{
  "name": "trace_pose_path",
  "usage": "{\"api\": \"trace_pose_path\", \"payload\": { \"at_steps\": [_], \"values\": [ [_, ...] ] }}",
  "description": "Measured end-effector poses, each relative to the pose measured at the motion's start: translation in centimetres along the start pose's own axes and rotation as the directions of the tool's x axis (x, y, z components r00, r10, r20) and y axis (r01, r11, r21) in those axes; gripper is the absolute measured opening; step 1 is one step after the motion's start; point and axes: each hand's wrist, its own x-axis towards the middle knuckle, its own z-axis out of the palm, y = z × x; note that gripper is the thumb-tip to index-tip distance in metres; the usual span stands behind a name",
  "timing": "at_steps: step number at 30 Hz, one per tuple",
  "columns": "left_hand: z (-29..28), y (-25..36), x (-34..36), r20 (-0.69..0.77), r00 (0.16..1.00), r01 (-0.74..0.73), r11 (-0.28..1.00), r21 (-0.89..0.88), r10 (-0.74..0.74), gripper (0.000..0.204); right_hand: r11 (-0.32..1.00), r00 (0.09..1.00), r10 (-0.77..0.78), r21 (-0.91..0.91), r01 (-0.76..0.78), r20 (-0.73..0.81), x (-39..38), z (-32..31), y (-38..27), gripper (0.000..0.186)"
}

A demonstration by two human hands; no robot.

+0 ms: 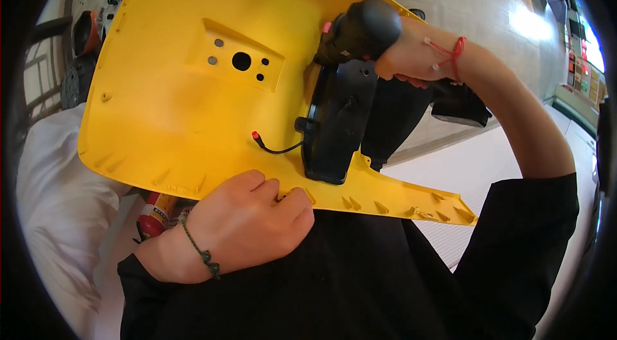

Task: Installing a component into a yellow motorcycle fairing panel using a power drill.

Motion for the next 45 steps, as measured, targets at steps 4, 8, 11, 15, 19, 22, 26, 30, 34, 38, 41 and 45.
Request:
{"api": "trace_pose_path", "payload": {
  "at_steps": [4, 8, 11, 15, 19, 22, 26, 30, 34, 38, 41, 45],
  "values": [
    [-0.5, 0.1, 0.4, 0.041, 0.999, 0.016, 1.000, -0.016, -0.015, 0.009, 0.998, 1.000, 0.015, -0.063, -0.016, -0.023, -0.7, 0.1, -0.4, 0.016],
    [-1.6, 0.5, 0.7, 0.187, 0.982, 0.023, 0.999, 0.031, -0.028, 0.017, 0.995, 1.000, 0.019, -0.094, -0.020, -0.013, -1.4, -0.1, -0.7, 0.017],
    [-2.0, 0.7, 1.1, 0.247, 0.968, 0.029, 0.999, 0.043, -0.039, 0.019, 0.998, 1.000, 0.006, -0.061, -0.006, 0.004, -1.8, -0.4, -0.3, 0.017],
    [-2.5, 0.8, 1.9, 0.227, 0.968, 0.126, 0.991, -0.049, -0.112, 0.022, 1.000, 1.000, -0.005, -0.001, 0.005, 0.029, -2.3, -0.8, 0.4, 0.017],
    [-5.7, 0.7, 2.6, 0.040, 0.989, 0.145, 0.983, -0.115, -0.142, 0.021, 0.993, 0.995, -0.086, 0.079, 0.090, -0.044, -2.2, -0.6, 1.9, 0.018],
    [-9.1, 0.4, 2.8, 0.077, 0.990, 0.131, 0.981, -0.145, -0.121, 0.015, 0.973, 0.980, -0.193, 0.121, 0.196, -0.037, -2.3, -1.2, 3.3, 0.019],
    [-10.1, -1.9, 6.5, 0.212, 0.969, 0.135, 0.990, -0.032, -0.125, 0.009, 0.948, 0.971, -0.201, 0.224, 0.227, -0.133, -3.9, -0.8, 5.5, 0.020],
    [-9.1, -3.9, 10.5, 0.426, 0.882, 0.183, 0.979, 0.085, -0.202, 0.008, 0.898, 0.955, -0.186, 0.354, 0.261, -0.230, -7.4, -0.3, 7.7, 0.028],
    [-3.3, -9.3, 14.0, 0.616, 0.735, 0.254, 0.957, 0.138, -0.284, 0.009, 0.871, 0.958, -0.050, 0.457, 0.181, -0.283, -9.4, 1.7, 9.0, 0.019],
    [3.7, -13.8, 16.2, 0.601, 0.758, 0.177, 0.967, 0.182, -0.252, 0.011, 0.915, 0.886, -0.179, 0.258, 0.310, -0.428, -12.4, 4.1, 13.3, 0.014],
    [6.0, -15.1, 16.5, 0.449, 0.868, 0.136, 0.971, 0.196, -0.212, 0.013, 0.888, 0.900, -0.080, 0.379, 0.259, -0.428, -13.7, 5.3, 14.2, 0.012],
    [6.7, -16.1, 16.0, 0.378, 0.918, 0.108, 0.992, 0.061, -0.123, 0.014, 0.743, 0.948, 0.110, 0.658, 0.121, -0.299, -13.4, 6.5, 15.7, 0.027]
  ]
}}
